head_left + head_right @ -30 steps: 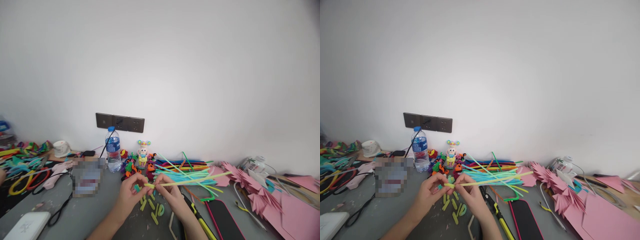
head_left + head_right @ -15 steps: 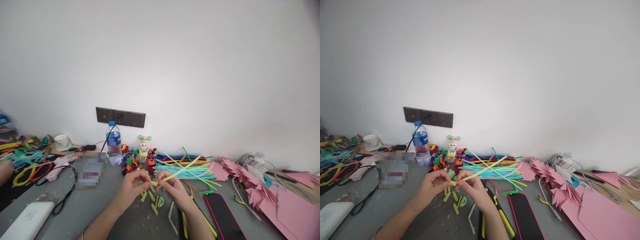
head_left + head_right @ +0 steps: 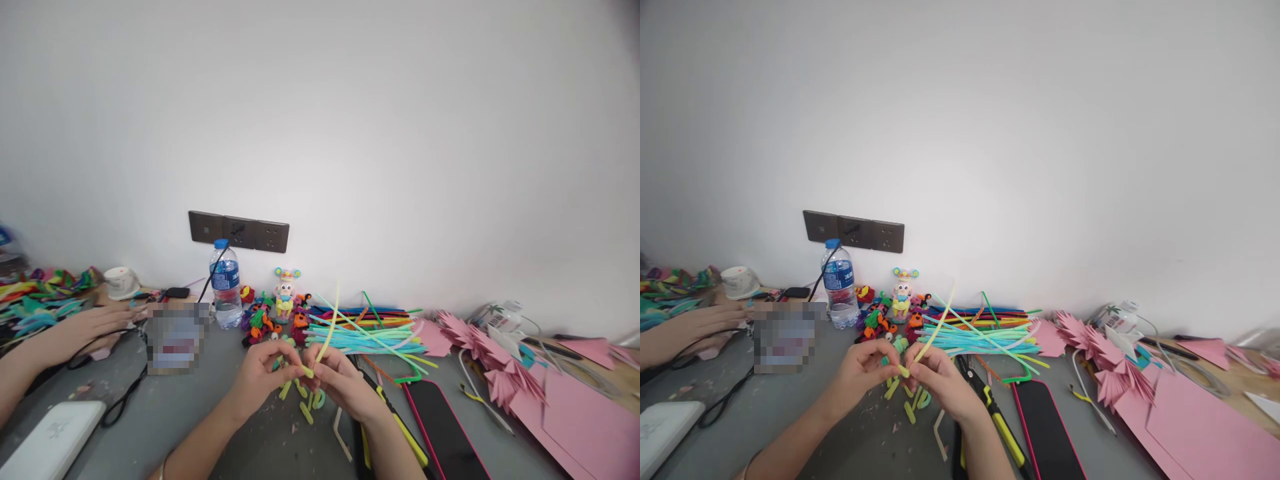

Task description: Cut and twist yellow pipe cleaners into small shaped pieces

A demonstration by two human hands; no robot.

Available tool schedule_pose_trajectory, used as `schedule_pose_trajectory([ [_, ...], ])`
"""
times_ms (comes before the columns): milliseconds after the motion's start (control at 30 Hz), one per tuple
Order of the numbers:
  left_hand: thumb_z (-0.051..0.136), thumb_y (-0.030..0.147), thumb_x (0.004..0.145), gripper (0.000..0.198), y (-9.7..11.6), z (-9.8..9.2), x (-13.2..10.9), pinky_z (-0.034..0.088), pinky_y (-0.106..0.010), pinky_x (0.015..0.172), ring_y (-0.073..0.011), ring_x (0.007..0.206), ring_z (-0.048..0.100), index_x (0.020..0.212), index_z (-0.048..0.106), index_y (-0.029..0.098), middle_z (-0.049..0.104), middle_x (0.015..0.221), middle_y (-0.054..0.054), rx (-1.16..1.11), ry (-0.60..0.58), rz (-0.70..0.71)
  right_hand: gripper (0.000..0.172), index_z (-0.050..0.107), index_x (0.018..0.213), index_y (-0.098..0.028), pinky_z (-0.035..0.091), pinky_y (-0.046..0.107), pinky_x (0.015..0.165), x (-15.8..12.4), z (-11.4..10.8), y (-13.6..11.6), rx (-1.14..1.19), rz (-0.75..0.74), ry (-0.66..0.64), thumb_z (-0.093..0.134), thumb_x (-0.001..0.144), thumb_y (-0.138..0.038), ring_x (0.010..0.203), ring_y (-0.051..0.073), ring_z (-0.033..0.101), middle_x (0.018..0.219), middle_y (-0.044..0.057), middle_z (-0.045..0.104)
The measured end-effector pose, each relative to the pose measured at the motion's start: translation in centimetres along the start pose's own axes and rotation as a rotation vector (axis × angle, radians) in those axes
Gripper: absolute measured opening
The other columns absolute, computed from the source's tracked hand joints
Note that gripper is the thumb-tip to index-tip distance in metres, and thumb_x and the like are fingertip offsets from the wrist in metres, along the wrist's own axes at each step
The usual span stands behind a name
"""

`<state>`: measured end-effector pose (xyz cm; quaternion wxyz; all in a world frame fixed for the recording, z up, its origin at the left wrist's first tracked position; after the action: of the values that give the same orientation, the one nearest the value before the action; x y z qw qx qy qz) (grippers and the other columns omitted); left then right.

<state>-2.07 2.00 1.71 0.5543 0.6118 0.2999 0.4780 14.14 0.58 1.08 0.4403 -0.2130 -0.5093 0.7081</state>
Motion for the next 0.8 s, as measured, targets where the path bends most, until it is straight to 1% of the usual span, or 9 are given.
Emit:
schedule_pose_trajectory([
  [133,0.078,0.037,0.07,0.025,0.1,0.4,-0.1,0.045,-0.026,0.063,-0.0151,0.065,0.058,0.069,0.068,0.015,0.063,0.066,-0.002,-0.067,-0.031,-0.025,0.027,0.057,0.078,-0.017,0.033,0.024,0.058,-0.1,0.3,0.2,0.069,0.053,-0.059,0.07,0.081,-0.041,0.053,0.009,0.038,0.059,-0.005,0.044],
  [233,0.079,0.037,0.068,0.025,0.1,0.5,-0.1,0.045,-0.025,0.062,-0.0145,0.064,0.057,0.068,0.066,0.015,0.062,0.066,-0.002,-0.083,-0.018,-0.037,0.028,0.056,0.077,-0.018,0.032,0.023,0.056,0.0,0.3,0.3,0.091,0.072,-0.07,0.07,0.08,-0.042,0.05,0.008,0.033,0.057,-0.007,0.04],
  [300,0.079,0.035,0.069,0.023,0.0,0.3,-0.1,0.045,-0.024,0.064,-0.0139,0.067,0.057,0.071,0.066,0.015,0.062,0.069,-0.001,-0.066,0.014,-0.032,0.029,0.055,0.077,-0.018,0.031,0.023,0.055,0.1,0.3,0.3,0.061,0.045,-0.04,0.07,0.08,-0.043,0.05,0.008,0.034,0.057,-0.007,0.041],
  [367,0.078,0.033,0.071,0.023,-0.3,0.0,0.0,0.045,-0.023,0.067,-0.0138,0.071,0.057,0.08,0.064,0.017,0.061,0.073,0.0,-0.067,0.032,-0.04,0.029,0.055,0.077,-0.018,0.031,0.023,0.055,0.3,0.2,0.2,0.011,-0.003,0.014,0.068,0.081,-0.043,0.051,0.009,0.037,0.058,-0.006,0.043],
  [500,0.073,0.033,0.075,0.032,-0.9,-0.5,0.3,0.044,-0.025,0.069,-0.0148,0.073,0.059,0.098,0.054,0.02,0.062,0.074,0.002,-0.083,-0.034,-0.095,0.025,0.056,0.078,-0.019,0.036,0.024,0.058,0.4,0.0,-0.1,-0.092,-0.086,0.129,0.068,0.082,-0.041,0.056,0.01,0.044,0.064,-0.004,0.048],
  [667,0.074,0.032,0.073,0.023,-0.8,-0.7,0.2,0.041,-0.024,0.068,-0.0162,0.075,0.057,0.085,0.064,0.016,0.064,0.078,-0.002,0.191,-0.221,-0.149,0.021,0.062,0.076,-0.019,0.038,0.025,0.06,0.6,-0.7,-0.3,-0.299,-0.208,0.206,0.07,0.081,-0.037,0.063,0.013,0.049,0.072,-0.001,0.054],
  [700,0.073,0.033,0.073,0.022,-0.7,-0.7,0.2,0.04,-0.025,0.069,-0.0166,0.076,0.056,0.083,0.065,0.015,0.064,0.079,-0.003,0.221,-0.238,-0.146,0.02,0.063,0.075,-0.019,0.038,0.025,0.061,0.6,-0.8,-0.3,-0.334,-0.231,0.215,0.07,0.08,-0.037,0.065,0.014,0.05,0.072,0.0,0.055],
  [733,0.072,0.034,0.074,0.022,-0.6,-0.7,0.2,0.04,-0.025,0.07,-0.0167,0.076,0.055,0.082,0.066,0.015,0.064,0.079,-0.003,0.234,-0.236,-0.137,0.019,0.064,0.075,-0.019,0.038,0.026,0.062,0.7,-0.9,-0.2,-0.366,-0.255,0.222,0.07,0.08,-0.036,0.067,0.015,0.051,0.072,0.001,0.056],
  [800,0.069,0.038,0.077,0.024,-0.4,-0.7,0.3,0.038,-0.024,0.068,-0.0154,0.073,0.051,0.081,0.066,0.015,0.06,0.076,-0.001,0.221,-0.177,-0.105,0.016,0.067,0.075,-0.019,0.039,0.027,0.065,0.9,-1.1,0.0,-0.429,-0.301,0.232,0.07,0.081,-0.034,0.071,0.017,0.052,0.072,0.002,0.058],
])
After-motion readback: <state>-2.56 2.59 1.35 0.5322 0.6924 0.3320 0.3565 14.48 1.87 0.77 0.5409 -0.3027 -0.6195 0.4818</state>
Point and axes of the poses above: each hand's wrist, its own x-axis towards the middle knuckle, its own z-axis out of the palm, y = z × x, the point moved 2 cm from there along x, towards the middle knuckle
